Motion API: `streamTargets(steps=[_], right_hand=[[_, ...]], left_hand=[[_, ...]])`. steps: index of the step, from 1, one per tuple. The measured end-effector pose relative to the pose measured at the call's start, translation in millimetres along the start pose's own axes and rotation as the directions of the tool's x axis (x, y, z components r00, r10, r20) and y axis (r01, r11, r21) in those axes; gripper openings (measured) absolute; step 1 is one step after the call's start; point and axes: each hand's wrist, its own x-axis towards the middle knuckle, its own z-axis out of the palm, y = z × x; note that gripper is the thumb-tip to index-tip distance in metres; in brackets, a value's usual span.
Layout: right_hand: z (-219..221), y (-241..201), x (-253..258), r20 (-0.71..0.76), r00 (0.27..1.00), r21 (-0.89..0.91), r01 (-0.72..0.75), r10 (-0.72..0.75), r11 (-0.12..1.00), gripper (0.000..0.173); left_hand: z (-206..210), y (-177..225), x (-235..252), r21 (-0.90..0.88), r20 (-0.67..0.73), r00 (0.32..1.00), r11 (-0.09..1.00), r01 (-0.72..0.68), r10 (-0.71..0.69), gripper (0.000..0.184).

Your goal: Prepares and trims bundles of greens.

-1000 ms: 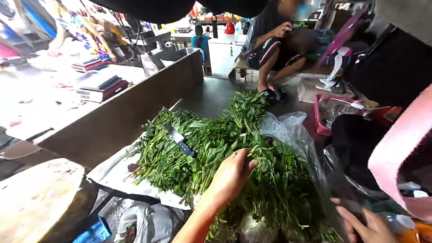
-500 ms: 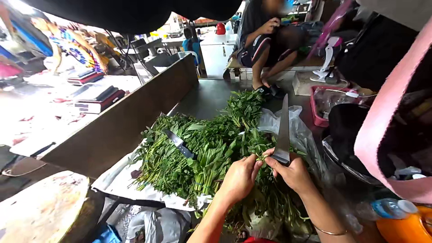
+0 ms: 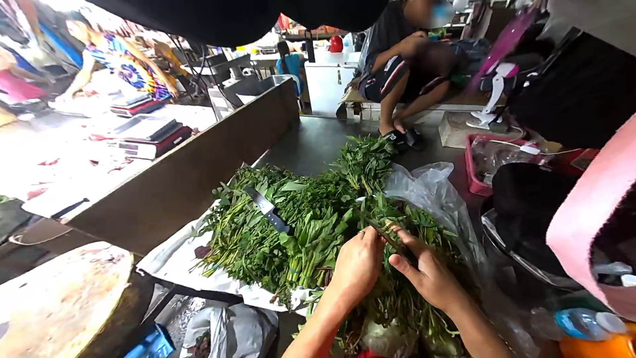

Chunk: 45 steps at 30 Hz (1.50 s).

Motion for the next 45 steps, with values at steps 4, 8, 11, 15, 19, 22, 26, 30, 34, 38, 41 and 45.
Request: streamTargets(steps=[4, 8, 11, 15, 19, 22, 26, 30, 34, 38, 41, 45], right_hand=[[-2, -7, 1, 0.001, 1.0, -0.102, -0.015, 0.015, 0.995, 0.087], [-2, -9, 0, -0.019, 1.0, -0.197, 0.018, -0.022, 0.98, 0.083], [-2, -10, 0, -0.047, 0.998, -0.236, 0.036, -0.049, 0.971, 0.083], [-5, -4, -1, -0.044, 0.995, -0.249, 0.075, -0.088, 0.966, 0.082], [-9, 4, -1, -0.054, 0.987, -0.244, 0.136, -0.153, 0.96, 0.078], [-12, 9, 1, -0.109, 0.964, -0.268, 0.207, -0.243, 0.941, 0.077], [-16, 15, 1, -0.148, 0.942, -0.293, 0.248, -0.3, 0.923, 0.079], [-30, 58, 0, -0.113, 0.993, -0.225, 0.019, -0.046, 0.974, 0.068], [-57, 105, -6, -0.189, 0.968, -0.17, -0.197, 0.164, 0.966, 0.074], [-60, 63, -13, -0.114, 0.984, -0.115, -0.147, 0.134, 0.982, 0.084], [-62, 49, -22, -0.073, 0.98, -0.057, -0.188, 0.184, 0.98, 0.084], [-55, 7, -26, -0.027, 0.999, -0.121, -0.05, 0.047, 0.991, 0.091]], left_hand=[[0, 2, -5, 0.062, 0.012, 1.0, 0.998, -0.027, 0.026, 0.028], [-1, 1, -8, 0.116, -0.009, 0.997, 0.99, -0.079, 0.08, 0.024], [1, 1, -9, 0.129, -0.041, 0.991, 0.984, -0.12, 0.126, 0.021], [4, 1, -12, 0.126, -0.082, 0.977, 0.974, -0.186, 0.197, 0.021], [6, 1, -10, 0.09, -0.12, 0.955, 0.961, -0.26, 0.269, 0.023], [4, 3, -5, -0.009, -0.105, 0.947, 0.952, -0.307, 0.304, 0.022], [4, 4, 3, -0.131, -0.044, 0.947, 0.938, -0.32, 0.317, 0.025], [1, 1, 8, -0.302, 0.106, 0.963, 0.931, -0.206, 0.247, 0.037], [-9, -9, 11, -0.424, 0.143, 0.958, 0.89, -0.168, 0.249, 0.038], [-21, -16, 14, -0.395, 0.202, 0.948, 0.906, -0.151, 0.246, 0.039], [-51, -10, 18, -0.276, 0.303, 0.926, 0.951, -0.14, 0.225, 0.045], [-62, 9, 21, -0.154, 0.397, 0.91, 0.986, -0.063, 0.12, 0.041]])
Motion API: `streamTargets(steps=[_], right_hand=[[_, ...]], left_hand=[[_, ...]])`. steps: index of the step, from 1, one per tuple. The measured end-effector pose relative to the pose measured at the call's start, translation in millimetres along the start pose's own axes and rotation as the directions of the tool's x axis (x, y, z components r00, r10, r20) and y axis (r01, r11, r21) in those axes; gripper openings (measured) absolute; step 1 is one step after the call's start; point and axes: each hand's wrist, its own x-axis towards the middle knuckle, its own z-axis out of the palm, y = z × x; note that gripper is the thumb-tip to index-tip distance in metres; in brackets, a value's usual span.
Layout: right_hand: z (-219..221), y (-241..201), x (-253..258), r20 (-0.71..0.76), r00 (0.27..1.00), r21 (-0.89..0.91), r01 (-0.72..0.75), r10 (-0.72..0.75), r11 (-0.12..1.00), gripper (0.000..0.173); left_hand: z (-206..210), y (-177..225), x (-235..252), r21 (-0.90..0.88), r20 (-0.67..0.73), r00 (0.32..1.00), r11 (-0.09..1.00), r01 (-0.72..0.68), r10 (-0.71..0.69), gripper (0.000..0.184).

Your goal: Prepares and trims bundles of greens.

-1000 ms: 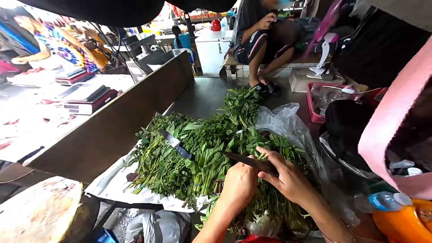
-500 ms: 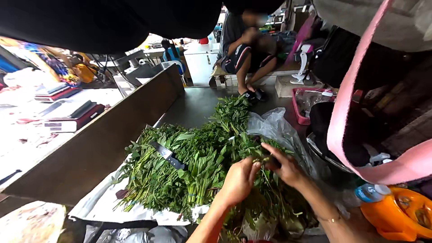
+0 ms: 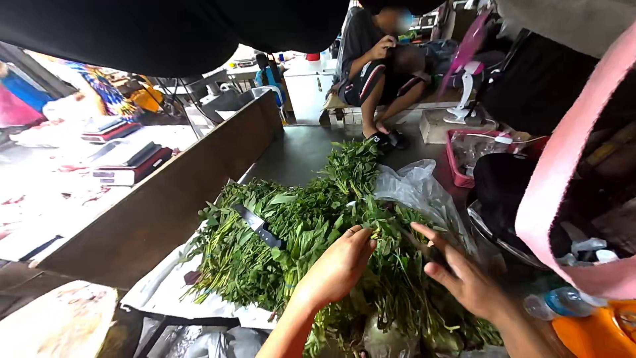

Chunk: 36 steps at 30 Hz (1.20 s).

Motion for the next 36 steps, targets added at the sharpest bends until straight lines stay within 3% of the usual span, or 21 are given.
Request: streamTargets(steps=[6, 17, 24, 28, 30, 32, 34, 36], right_hand=[[26, -29, -2, -0.024, 0.998, -0.158, 0.056, -0.061, 0.986, 0.076], [33, -27, -4, -0.084, 0.995, -0.165, 0.045, -0.059, 0.985, 0.067], [40, -16, -5, -0.18, 0.97, -0.262, 0.113, -0.164, 0.959, 0.062], [44, -2, -2, -0.231, 0.952, -0.29, 0.13, -0.202, 0.948, 0.061], [45, 4, -2, -0.244, 0.955, -0.266, 0.1, -0.167, 0.959, 0.06], [33, 14, -1, -0.278, 0.96, -0.224, -0.027, -0.037, 0.974, 0.053], [7, 44, -6, -0.342, 0.925, -0.112, -0.218, 0.168, 0.97, 0.049], [-15, 84, -20, -0.416, 0.861, -0.024, -0.332, 0.293, 0.943, 0.051]], left_hand=[[32, 6, 2, 0.057, -0.165, 0.986, 0.998, 0.005, 0.005, 0.031], [50, -5, 1, 0.145, -0.21, 0.968, 0.983, -0.109, 0.138, 0.025], [48, -5, 1, 0.13, -0.168, 0.978, 0.986, -0.105, 0.126, 0.025], [47, -13, 2, 0.083, -0.152, 0.969, 0.979, -0.184, 0.195, 0.027], [41, -15, 4, 0.068, -0.109, 0.976, 0.981, -0.183, 0.19, 0.028], [20, -9, 4, 0.037, -0.06, 0.99, 0.991, -0.129, 0.131, 0.03], [-15, -10, -5, 0.031, -0.131, 0.981, 0.989, -0.143, 0.146, 0.028], [-62, -15, -10, 0.036, -0.258, 0.934, 0.969, -0.244, 0.245, 0.026]])
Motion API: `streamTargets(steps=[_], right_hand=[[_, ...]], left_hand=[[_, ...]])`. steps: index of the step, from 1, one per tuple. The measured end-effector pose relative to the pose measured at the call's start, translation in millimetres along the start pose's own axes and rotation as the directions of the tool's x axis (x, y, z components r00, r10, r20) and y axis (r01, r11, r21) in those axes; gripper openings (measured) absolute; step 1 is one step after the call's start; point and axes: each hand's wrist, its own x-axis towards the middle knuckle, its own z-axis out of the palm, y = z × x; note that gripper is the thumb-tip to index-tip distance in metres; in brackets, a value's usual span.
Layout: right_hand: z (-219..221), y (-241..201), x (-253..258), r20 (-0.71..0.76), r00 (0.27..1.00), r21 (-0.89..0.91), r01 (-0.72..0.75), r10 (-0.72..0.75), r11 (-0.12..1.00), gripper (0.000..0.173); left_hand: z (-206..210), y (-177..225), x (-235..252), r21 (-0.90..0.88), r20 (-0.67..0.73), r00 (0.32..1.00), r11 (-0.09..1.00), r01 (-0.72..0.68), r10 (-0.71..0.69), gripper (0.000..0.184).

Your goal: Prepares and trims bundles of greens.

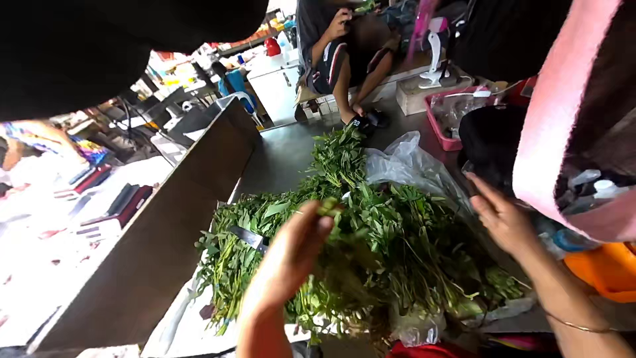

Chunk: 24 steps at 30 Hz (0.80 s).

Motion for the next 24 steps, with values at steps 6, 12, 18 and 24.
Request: streamTargets(steps=[6, 12, 18, 24], right_hand=[[-22, 36, -52, -0.016, 0.978, 0.058, -0.207, 0.209, 0.977, 0.057], [-22, 53, -115, -0.083, 0.913, 0.091, -0.391, 0.398, 0.916, 0.064], [-44, 40, -170, -0.087, 0.847, 0.067, -0.52, 0.524, 0.851, 0.062], [-34, 44, -194, -0.137, 0.75, 0.05, -0.647, 0.647, 0.761, 0.067]], left_hand=[[-70, -14, 114, -0.03, 0.03, 0.907, 0.907, -0.42, 0.421, 0.036], [-53, -97, 292, 0.466, 0.059, 0.979, 0.862, -0.198, 0.194, 0.037], [-6, -123, 339, 0.507, -0.094, 0.995, 0.861, 0.032, 0.019, 0.042], [112, -215, 285, 0.545, 0.369, 0.75, 0.781, 0.305, -0.55, 0.043]])
